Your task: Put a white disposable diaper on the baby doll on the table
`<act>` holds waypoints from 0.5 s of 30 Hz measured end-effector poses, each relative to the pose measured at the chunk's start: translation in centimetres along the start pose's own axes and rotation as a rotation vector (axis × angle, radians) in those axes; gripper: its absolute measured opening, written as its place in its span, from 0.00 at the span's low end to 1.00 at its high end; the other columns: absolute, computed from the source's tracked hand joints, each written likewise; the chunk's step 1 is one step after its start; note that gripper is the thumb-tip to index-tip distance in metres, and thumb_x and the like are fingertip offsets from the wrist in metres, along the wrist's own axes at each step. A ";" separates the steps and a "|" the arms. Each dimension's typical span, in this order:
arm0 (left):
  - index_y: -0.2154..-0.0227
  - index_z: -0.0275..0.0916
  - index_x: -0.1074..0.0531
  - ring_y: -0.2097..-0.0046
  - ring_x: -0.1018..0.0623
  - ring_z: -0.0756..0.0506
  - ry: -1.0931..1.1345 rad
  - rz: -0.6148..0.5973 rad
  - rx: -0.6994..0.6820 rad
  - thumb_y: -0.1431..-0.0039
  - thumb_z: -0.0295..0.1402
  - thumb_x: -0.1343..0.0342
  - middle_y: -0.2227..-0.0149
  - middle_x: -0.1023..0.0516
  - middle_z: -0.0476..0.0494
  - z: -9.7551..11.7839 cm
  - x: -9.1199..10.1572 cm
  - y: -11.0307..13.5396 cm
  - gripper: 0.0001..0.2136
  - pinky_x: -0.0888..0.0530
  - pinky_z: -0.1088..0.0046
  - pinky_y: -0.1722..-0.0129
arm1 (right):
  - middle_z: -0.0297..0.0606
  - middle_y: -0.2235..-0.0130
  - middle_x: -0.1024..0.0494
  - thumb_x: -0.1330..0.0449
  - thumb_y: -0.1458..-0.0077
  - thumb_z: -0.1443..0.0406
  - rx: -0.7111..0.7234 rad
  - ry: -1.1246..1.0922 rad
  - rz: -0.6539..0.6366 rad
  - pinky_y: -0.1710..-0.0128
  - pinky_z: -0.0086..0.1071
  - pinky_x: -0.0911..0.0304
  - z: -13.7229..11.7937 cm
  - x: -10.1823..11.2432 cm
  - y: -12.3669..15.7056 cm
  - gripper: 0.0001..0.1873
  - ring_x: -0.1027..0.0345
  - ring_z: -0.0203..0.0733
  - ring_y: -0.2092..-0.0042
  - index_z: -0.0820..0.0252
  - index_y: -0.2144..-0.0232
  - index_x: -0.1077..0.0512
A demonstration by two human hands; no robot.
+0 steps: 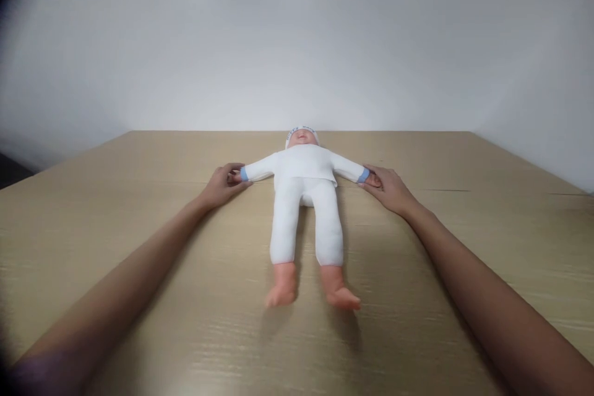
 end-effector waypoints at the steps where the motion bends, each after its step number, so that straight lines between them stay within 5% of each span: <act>1: 0.43 0.38 0.27 0.46 0.24 0.35 0.035 -0.008 0.021 0.46 0.49 0.35 0.44 0.22 0.35 -0.2 0.2 0.1 0.30 0.26 0.57 0.46 | 0.52 0.43 0.21 0.39 0.39 0.47 -0.013 -0.013 -0.012 0.41 0.52 0.37 0.7 0.1 0.1 0.33 0.29 0.62 0.43 0.60 0.40 0.27; 6: 0.47 0.37 0.26 0.49 0.21 0.39 0.163 0.024 0.117 0.35 0.47 0.49 0.45 0.20 0.36 -1.1 1.2 0.0 0.22 0.23 0.62 0.50 | 0.56 0.46 0.20 0.36 0.41 0.48 -0.069 -0.034 -0.010 0.41 0.51 0.39 2.3 0.4 0.5 0.30 0.29 0.61 0.45 0.62 0.45 0.23; 10: 0.53 0.38 0.24 0.54 0.21 0.40 0.162 0.078 0.162 0.36 0.46 0.47 0.51 0.18 0.37 -1.9 1.6 0.0 0.18 0.24 0.60 0.51 | 0.48 0.41 0.21 0.38 0.39 0.49 -0.089 -0.100 -0.013 0.38 0.48 0.38 2.3 0.4 0.7 0.27 0.30 0.57 0.41 0.56 0.42 0.25; 15: 0.58 0.39 0.22 0.58 0.21 0.41 0.134 0.086 0.180 0.37 0.47 0.45 0.56 0.17 0.40 -2.3 1.5 -0.1 0.17 0.26 0.63 0.54 | 0.48 0.48 0.19 0.46 0.37 0.55 -0.186 -0.101 0.095 0.43 0.56 0.32 4.0 1.1 0.6 0.19 0.25 0.58 0.47 0.54 0.51 0.23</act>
Point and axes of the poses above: each hand's wrist, its own y-axis away from the middle knuckle, its own x-axis out of the back of the hand, z = x × y, the point moved 10 cm from there along -y, towards the middle knuckle
